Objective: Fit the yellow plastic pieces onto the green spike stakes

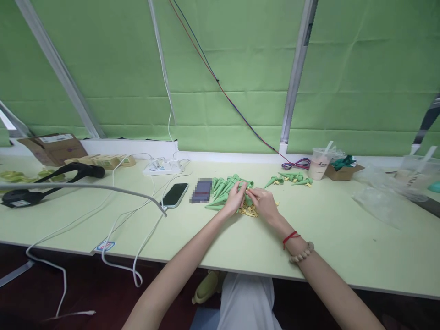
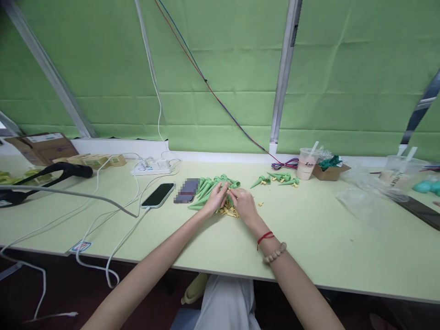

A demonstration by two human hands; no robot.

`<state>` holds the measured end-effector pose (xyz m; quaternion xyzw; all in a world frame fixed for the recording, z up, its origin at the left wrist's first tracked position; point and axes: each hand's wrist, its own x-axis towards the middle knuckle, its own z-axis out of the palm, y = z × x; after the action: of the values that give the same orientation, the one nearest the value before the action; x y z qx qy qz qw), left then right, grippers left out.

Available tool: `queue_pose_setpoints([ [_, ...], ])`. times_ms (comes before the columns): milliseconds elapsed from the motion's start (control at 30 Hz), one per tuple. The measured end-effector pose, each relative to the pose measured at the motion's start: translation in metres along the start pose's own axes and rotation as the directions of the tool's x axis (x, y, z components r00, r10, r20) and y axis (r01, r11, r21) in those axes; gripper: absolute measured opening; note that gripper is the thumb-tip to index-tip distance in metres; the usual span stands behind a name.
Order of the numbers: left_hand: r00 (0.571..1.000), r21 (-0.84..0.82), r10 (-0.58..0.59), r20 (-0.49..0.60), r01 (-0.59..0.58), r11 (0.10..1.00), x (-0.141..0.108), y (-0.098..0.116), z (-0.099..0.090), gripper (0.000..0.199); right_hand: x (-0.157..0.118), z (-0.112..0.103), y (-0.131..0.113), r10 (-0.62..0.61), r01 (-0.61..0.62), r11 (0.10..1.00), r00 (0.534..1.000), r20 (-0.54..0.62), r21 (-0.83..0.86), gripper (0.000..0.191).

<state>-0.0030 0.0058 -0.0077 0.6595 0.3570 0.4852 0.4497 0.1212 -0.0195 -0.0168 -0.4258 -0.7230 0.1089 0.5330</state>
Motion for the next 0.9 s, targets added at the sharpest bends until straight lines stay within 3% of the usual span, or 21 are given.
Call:
queue_pose_setpoints([
  [100,0.999,0.004,0.039,-0.035,-0.039,0.999,0.000,0.005,0.001,0.044,0.000,0.002,-0.004,0.035,-0.025,0.993,0.996,-0.081,0.111,0.021],
  [200,0.994,-0.006,0.098,-0.036,-0.099,0.995,-0.002,0.014,-0.003,0.044,0.002,0.004,-0.012,0.234,-0.209,0.936,0.971,-0.056,0.284,0.024],
  [300,0.988,0.005,0.144,-0.054,-0.144,0.990,-0.004,0.020,-0.009,0.044,0.006,0.003,-0.019,0.457,-0.467,0.734,0.877,0.151,0.493,0.032],
  [367,0.986,0.033,0.151,-0.069,-0.149,0.988,-0.005,0.023,-0.011,0.043,0.007,0.002,-0.021,0.516,-0.592,0.575,0.798,0.311,0.565,0.033],
  [467,0.986,0.057,0.145,-0.081,-0.141,0.988,-0.005,0.025,-0.013,0.042,0.007,0.000,-0.021,0.508,-0.687,0.392,0.716,0.479,0.611,0.027],
  [633,0.987,0.056,0.148,-0.070,-0.144,0.988,-0.005,0.027,-0.014,0.039,0.006,-0.002,-0.021,0.444,-0.758,0.113,0.617,0.650,0.642,0.025],
  [700,0.988,0.067,0.143,-0.059,-0.139,0.988,-0.005,0.028,-0.015,0.038,0.007,-0.002,-0.020,0.451,-0.758,0.094,0.610,0.651,0.645,0.022],
  [767,0.989,0.082,0.144,-0.040,-0.140,0.987,-0.005,0.028,-0.015,0.039,0.007,-0.001,-0.018,0.484,-0.739,0.145,0.633,0.604,0.658,0.014],
  [833,0.989,0.094,0.143,-0.031,-0.139,0.986,-0.006,0.029,-0.015,0.039,0.007,0.001,-0.016,0.503,-0.709,0.262,0.679,0.534,0.655,0.013],
  [900,0.991,0.103,0.129,-0.032,-0.125,0.987,-0.006,0.028,-0.014,0.040,0.007,0.002,-0.014,0.502,-0.635,0.471,0.764,0.406,0.612,0.016],
])
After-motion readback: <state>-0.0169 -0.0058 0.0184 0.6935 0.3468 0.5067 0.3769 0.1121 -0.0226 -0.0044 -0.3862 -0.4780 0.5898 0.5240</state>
